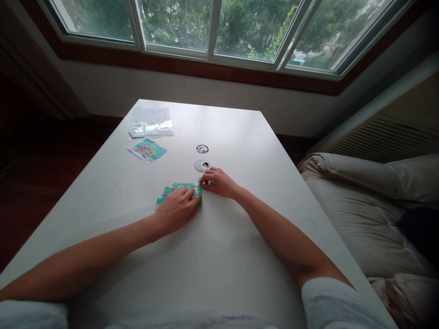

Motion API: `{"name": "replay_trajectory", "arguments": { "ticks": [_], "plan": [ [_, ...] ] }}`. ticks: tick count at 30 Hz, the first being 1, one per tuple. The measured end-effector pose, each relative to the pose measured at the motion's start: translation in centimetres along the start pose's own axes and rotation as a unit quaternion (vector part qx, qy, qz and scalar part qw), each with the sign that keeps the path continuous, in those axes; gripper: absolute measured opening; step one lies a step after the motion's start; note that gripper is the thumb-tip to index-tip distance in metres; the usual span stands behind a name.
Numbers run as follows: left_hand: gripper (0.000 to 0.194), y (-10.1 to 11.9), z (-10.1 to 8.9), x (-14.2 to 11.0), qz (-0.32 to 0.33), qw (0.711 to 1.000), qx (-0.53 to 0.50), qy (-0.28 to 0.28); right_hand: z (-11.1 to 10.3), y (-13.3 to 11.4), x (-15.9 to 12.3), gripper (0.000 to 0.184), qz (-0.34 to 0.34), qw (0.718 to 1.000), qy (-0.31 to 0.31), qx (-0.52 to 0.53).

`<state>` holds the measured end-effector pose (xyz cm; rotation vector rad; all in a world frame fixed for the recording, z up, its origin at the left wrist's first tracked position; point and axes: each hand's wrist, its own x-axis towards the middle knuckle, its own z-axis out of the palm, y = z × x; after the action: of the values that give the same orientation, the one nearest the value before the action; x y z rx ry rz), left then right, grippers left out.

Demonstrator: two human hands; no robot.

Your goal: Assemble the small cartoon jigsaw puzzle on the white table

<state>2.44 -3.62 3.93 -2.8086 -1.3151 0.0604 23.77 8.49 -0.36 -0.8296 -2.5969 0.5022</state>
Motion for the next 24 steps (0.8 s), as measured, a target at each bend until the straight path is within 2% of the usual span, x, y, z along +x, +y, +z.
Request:
{"name": "replay_trajectory", "arguments": {
  "ticks": [6, 13, 18, 24],
  "plan": [
    [0.035, 0.0, 0.1, 0.1, -0.005, 1.000, -0.016, -0.001, 0.0, 1.2, -0.2, 0.019, 0.050, 0.996, 0.078, -0.009],
    [0.025, -1.4, -0.8, 0.1, -0.029, 0.999, -0.033, 0.011, 0.6, 0.5, -0.3, 0.021, 0.039, 0.996, 0.041, -0.068],
    [0.027, -3.1, -1.3, 0.0, -0.055, 0.998, -0.028, 0.006, 0.3, 0.8, -0.4, 0.010, 0.056, 0.994, 0.040, -0.087],
    [0.032, -3.1, -1.0, -0.2, -0.044, 0.998, -0.042, -0.013, 0.1, 1.0, -0.3, 0.011, 0.072, 0.992, 0.036, -0.097]
  ]
}}
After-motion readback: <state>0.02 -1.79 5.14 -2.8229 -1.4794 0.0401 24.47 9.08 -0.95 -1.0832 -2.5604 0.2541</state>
